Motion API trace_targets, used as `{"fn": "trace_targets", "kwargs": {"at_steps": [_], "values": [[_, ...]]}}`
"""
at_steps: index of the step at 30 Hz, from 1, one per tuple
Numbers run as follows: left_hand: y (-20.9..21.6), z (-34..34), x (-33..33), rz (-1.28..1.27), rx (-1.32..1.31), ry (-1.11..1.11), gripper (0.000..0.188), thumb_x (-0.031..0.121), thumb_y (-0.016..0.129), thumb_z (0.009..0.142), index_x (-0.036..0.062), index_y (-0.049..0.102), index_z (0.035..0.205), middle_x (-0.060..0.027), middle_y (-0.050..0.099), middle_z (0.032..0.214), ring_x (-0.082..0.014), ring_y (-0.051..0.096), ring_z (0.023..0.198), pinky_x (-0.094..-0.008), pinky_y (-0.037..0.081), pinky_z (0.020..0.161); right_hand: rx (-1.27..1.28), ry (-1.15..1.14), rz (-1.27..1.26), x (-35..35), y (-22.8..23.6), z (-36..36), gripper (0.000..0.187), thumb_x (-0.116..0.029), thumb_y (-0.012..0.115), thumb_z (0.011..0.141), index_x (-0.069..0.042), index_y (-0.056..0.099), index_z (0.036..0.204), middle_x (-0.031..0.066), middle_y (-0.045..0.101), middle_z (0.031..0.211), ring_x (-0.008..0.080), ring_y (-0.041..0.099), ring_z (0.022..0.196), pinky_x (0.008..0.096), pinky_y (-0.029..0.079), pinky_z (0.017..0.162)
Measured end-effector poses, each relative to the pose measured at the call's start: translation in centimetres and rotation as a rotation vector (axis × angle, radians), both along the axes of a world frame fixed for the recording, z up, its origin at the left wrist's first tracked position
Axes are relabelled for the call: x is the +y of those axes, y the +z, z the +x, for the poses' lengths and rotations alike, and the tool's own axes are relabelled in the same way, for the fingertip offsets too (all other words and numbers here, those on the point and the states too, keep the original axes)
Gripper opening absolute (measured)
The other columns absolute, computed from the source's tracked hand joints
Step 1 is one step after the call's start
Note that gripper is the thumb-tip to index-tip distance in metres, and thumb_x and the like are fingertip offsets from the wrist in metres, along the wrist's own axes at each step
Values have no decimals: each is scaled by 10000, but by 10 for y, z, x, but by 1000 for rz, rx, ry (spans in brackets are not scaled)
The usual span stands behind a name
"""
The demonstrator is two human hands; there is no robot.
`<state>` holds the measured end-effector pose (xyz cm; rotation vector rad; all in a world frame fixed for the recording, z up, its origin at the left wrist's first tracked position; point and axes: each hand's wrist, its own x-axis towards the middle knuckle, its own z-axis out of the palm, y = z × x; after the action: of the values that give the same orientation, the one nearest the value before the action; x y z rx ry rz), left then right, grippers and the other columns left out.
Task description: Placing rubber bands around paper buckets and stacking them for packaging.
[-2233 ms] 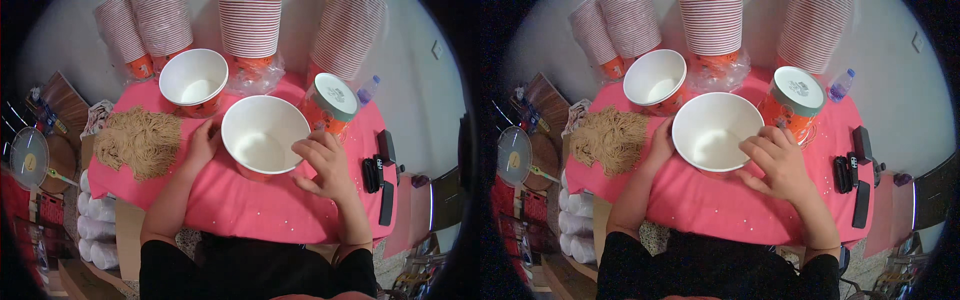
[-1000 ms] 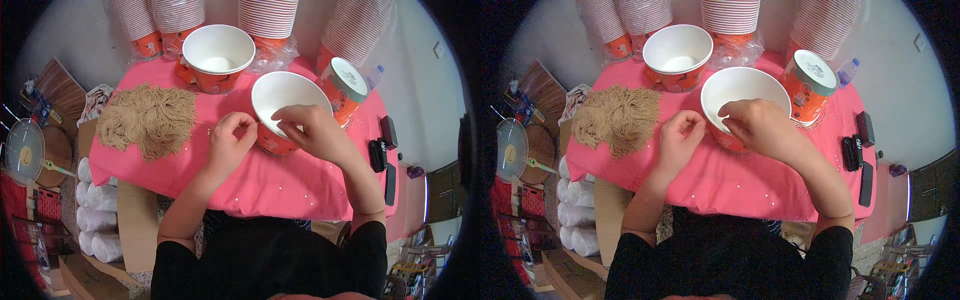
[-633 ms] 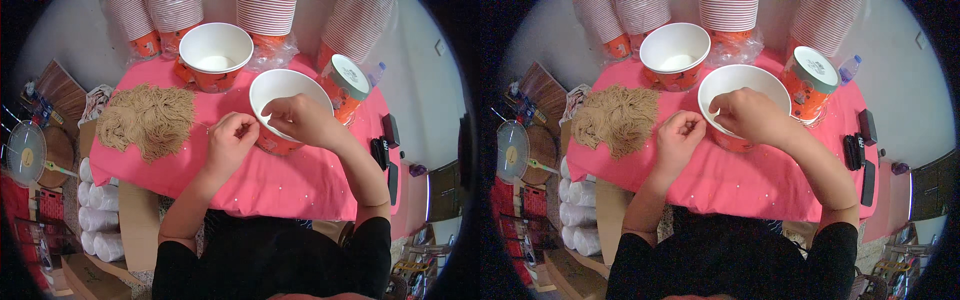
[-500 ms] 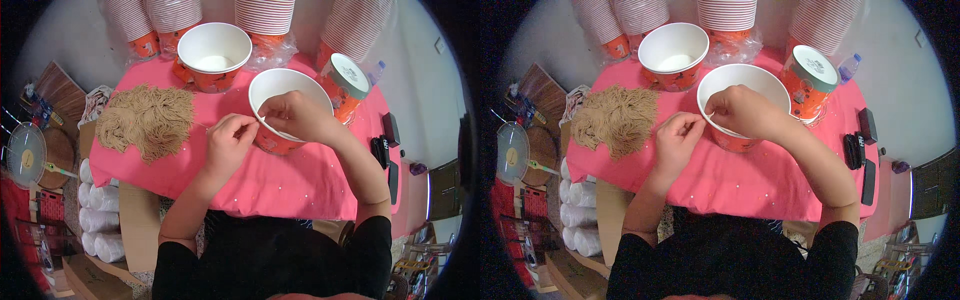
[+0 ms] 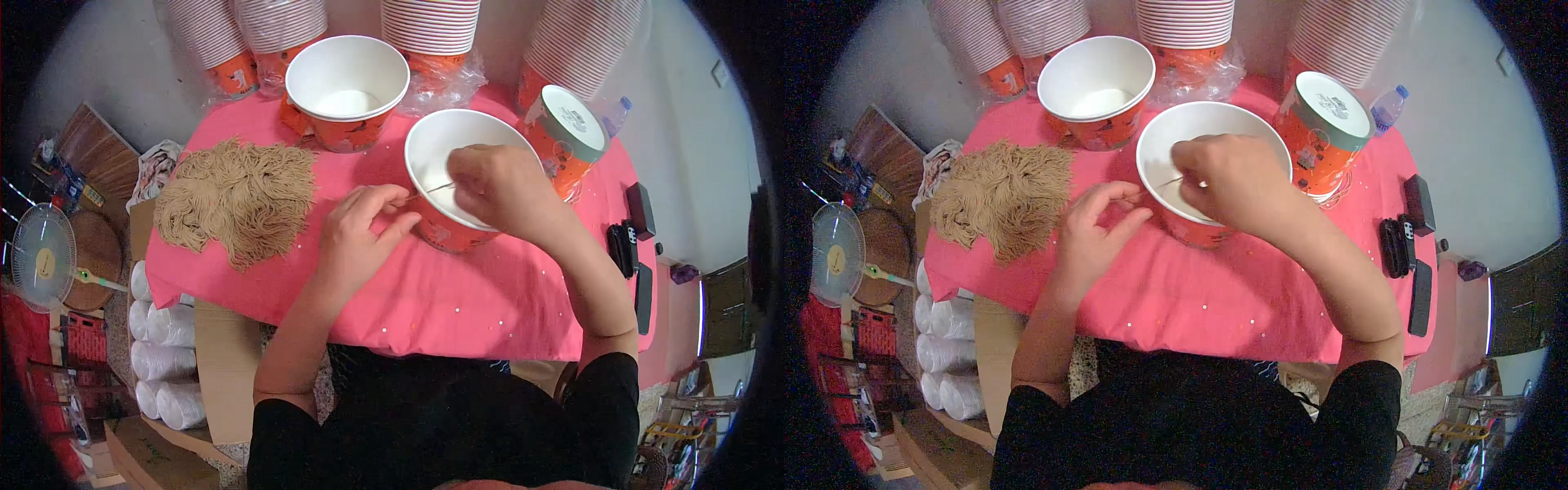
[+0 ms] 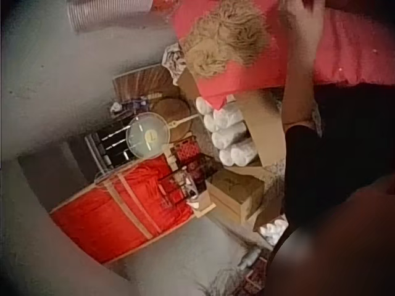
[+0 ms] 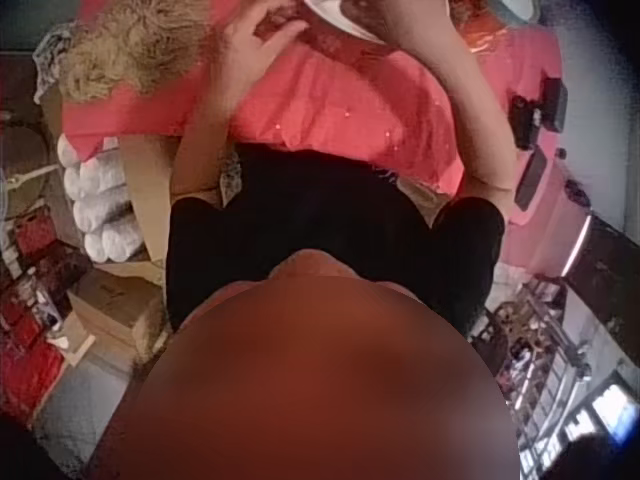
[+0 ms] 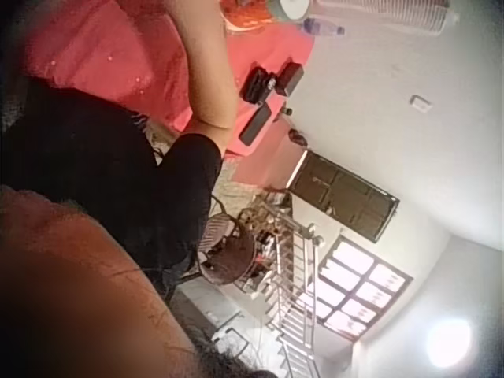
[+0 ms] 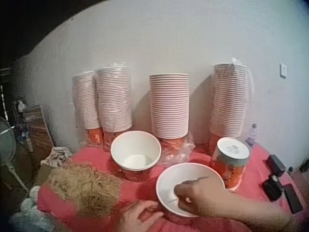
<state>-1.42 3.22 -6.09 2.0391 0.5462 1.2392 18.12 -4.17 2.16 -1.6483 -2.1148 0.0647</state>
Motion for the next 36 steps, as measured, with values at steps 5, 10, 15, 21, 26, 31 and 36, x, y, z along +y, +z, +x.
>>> {"fn": "trace_targets", "kwargs": {"at_steps": [5,10,15,21,26,31,36], "values": [[6,-24,24,326,337,177,163,127,699,796,53,650,933,-91,667,885,-282,616,888,-400,437,859,-147,-222,279,-24,13,35,131,27,602,696,-12,545,807,140,555,704,306,580,628,376,467,573],[18,-45,31,45,280,38,132,67,637,864,12,657,981,-88,669,850,-200,642,775,-310,494,717,-85,-533,346,-61,42,91,82,-47,592,767,-19,542,826,176,547,695,291,555,591,366,457,582],[18,-55,40,-598,64,-409,141,48,591,906,-32,642,1011,-56,648,837,-123,619,742,-268,514,682,-105,-671,414,-101,52,133,60,-39,543,795,-1,501,816,129,447,633,172,462,560,314,424,567],[9,-56,51,-960,-212,-857,213,28,543,916,-38,600,1109,-128,661,924,-203,654,796,-330,537,761,-153,-817,399,-133,39,177,70,-57,543,810,-10,491,816,144,471,650,234,489,576,346,431,576],[25,-52,38,-930,-215,-855,252,-32,521,910,-39,582,1154,-168,665,1048,-267,669,952,-378,534,863,-385,-993,227,-134,34,165,66,-82,515,820,-16,515,818,189,556,730,376,561,676,430,450,611],[32,-38,27,-683,-138,-620,229,-64,532,909,-45,596,1128,-158,666,1073,-255,667,992,-358,536,874,-522,-923,42,-126,29,146,128,-63,507,816,-41,617,878,186,634,850,392,617,820,472,493,707],[46,-35,17,-386,33,-325,144,26,632,891,-51,632,1013,-127,678,997,-155,664,800,-264,531,750,79,-229,12,-78,37,58,308,67,651,718,-5,657,1017,139,658,1018,316,618,967,374,509,814]]}}
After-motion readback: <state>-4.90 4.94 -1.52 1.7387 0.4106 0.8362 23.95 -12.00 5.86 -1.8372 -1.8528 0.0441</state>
